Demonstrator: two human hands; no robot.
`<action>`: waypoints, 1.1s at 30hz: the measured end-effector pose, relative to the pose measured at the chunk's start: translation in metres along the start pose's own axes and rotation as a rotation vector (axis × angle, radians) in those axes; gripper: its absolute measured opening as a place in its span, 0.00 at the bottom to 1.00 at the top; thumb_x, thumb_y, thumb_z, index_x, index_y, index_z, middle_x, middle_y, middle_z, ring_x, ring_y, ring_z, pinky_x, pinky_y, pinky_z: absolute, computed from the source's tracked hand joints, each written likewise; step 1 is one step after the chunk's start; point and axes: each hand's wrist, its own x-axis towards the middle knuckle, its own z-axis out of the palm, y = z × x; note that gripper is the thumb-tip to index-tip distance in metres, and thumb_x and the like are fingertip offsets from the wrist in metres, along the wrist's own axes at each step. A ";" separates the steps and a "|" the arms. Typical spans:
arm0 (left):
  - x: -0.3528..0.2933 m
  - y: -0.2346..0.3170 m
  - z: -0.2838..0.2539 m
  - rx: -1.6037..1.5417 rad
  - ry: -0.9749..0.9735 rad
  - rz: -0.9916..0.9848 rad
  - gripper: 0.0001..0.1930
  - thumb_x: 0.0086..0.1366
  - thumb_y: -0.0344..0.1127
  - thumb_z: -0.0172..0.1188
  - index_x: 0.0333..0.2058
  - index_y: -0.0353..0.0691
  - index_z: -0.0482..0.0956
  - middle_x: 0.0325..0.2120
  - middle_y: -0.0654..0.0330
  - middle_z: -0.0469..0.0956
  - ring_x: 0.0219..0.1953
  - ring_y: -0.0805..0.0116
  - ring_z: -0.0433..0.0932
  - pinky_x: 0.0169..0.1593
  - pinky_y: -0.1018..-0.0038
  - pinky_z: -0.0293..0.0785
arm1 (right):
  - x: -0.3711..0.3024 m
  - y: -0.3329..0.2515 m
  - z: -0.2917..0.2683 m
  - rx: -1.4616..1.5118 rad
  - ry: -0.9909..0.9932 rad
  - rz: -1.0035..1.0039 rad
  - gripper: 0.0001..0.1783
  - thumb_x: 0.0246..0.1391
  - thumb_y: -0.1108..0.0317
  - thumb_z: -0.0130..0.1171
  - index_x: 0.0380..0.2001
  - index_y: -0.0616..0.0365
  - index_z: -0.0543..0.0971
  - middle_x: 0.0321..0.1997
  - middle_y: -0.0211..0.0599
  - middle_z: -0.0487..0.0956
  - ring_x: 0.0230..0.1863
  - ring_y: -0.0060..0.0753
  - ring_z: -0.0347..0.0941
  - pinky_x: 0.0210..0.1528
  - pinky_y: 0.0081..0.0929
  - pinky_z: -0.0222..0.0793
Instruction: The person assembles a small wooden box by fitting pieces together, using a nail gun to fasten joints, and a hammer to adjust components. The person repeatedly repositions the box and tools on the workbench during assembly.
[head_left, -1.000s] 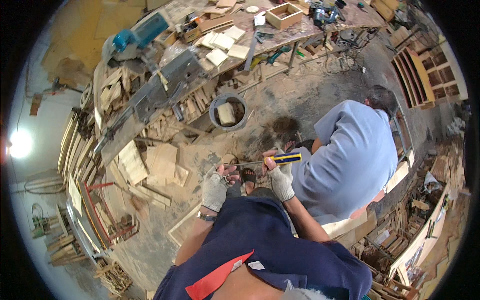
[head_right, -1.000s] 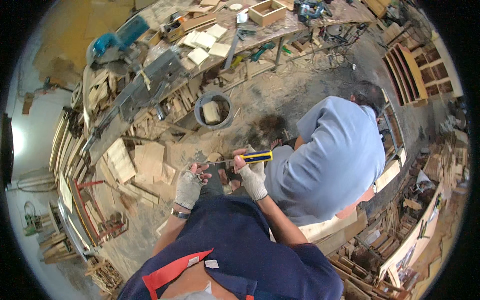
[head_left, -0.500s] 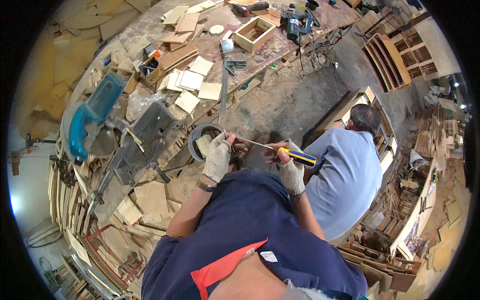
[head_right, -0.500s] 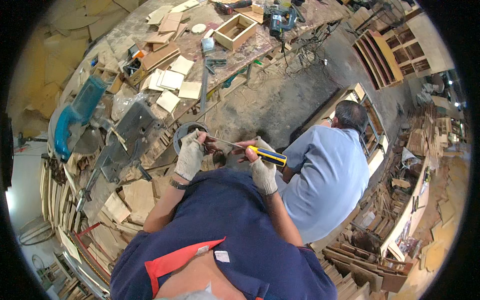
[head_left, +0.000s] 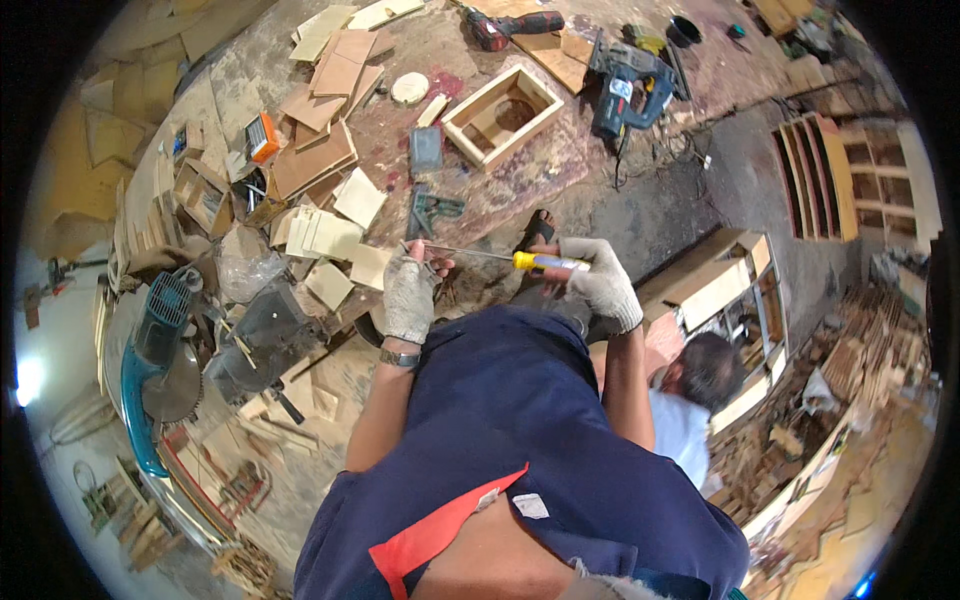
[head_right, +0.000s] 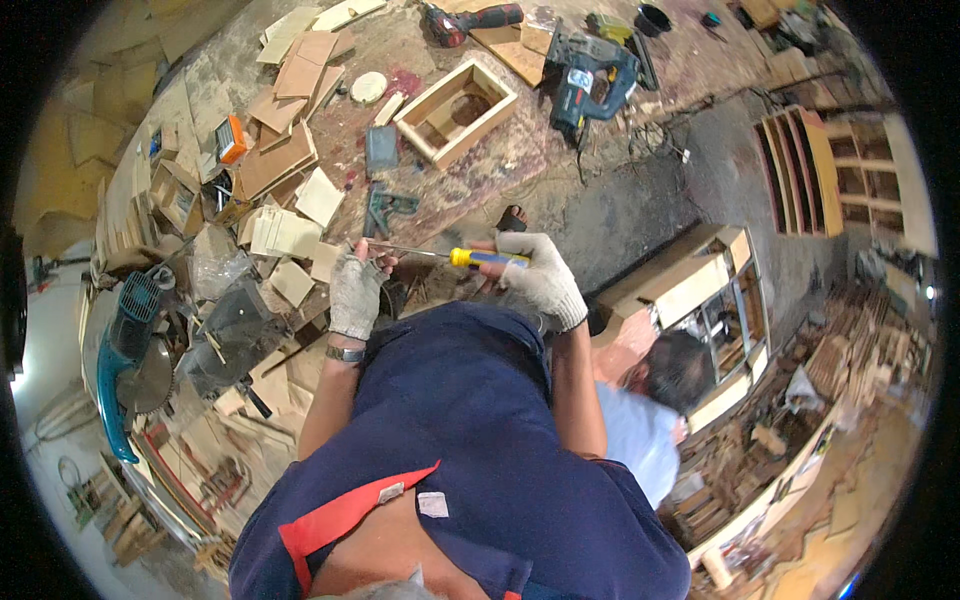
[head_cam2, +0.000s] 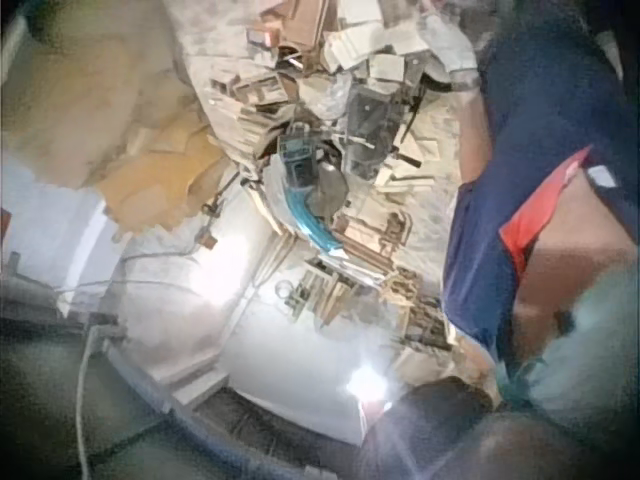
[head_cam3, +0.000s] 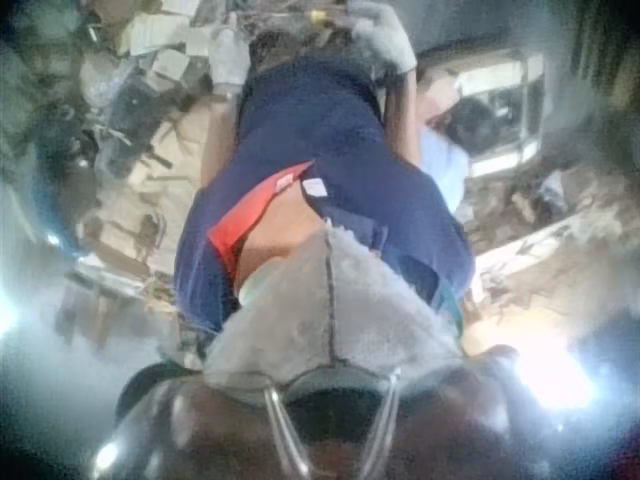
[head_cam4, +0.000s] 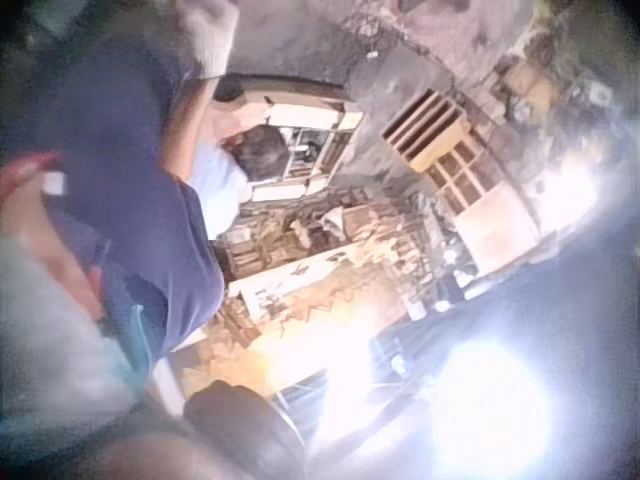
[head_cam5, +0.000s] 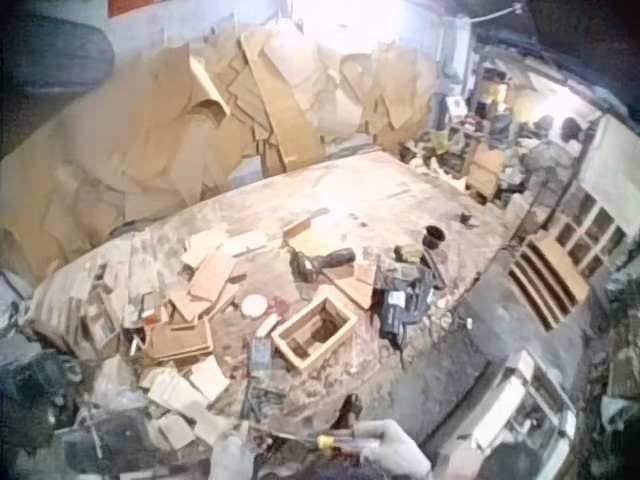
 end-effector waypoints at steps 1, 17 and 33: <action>0.008 0.002 0.019 0.010 0.035 0.015 0.12 0.82 0.44 0.58 0.47 0.41 0.80 0.39 0.58 0.87 0.38 0.64 0.87 0.43 0.68 0.82 | 0.016 -0.015 -0.026 -0.314 -0.084 0.021 0.19 0.59 0.76 0.70 0.54 0.66 0.87 0.34 0.31 0.87 0.30 0.17 0.81 0.35 0.20 0.77; 0.121 0.014 0.136 1.368 0.269 0.333 0.77 0.42 0.57 0.87 0.82 0.43 0.44 0.77 0.42 0.57 0.77 0.38 0.60 0.75 0.48 0.65 | 0.222 -0.116 -0.141 -1.117 -0.258 -0.278 0.17 0.59 0.57 0.67 0.45 0.58 0.86 0.36 0.56 0.86 0.41 0.63 0.85 0.45 0.51 0.79; 0.201 0.004 0.112 1.375 -0.015 0.454 0.77 0.37 0.59 0.86 0.82 0.43 0.48 0.78 0.43 0.55 0.80 0.40 0.54 0.77 0.50 0.59 | 0.334 -0.142 -0.103 -1.462 -0.635 -0.011 0.24 0.57 0.51 0.64 0.47 0.59 0.89 0.41 0.56 0.88 0.44 0.59 0.86 0.50 0.48 0.80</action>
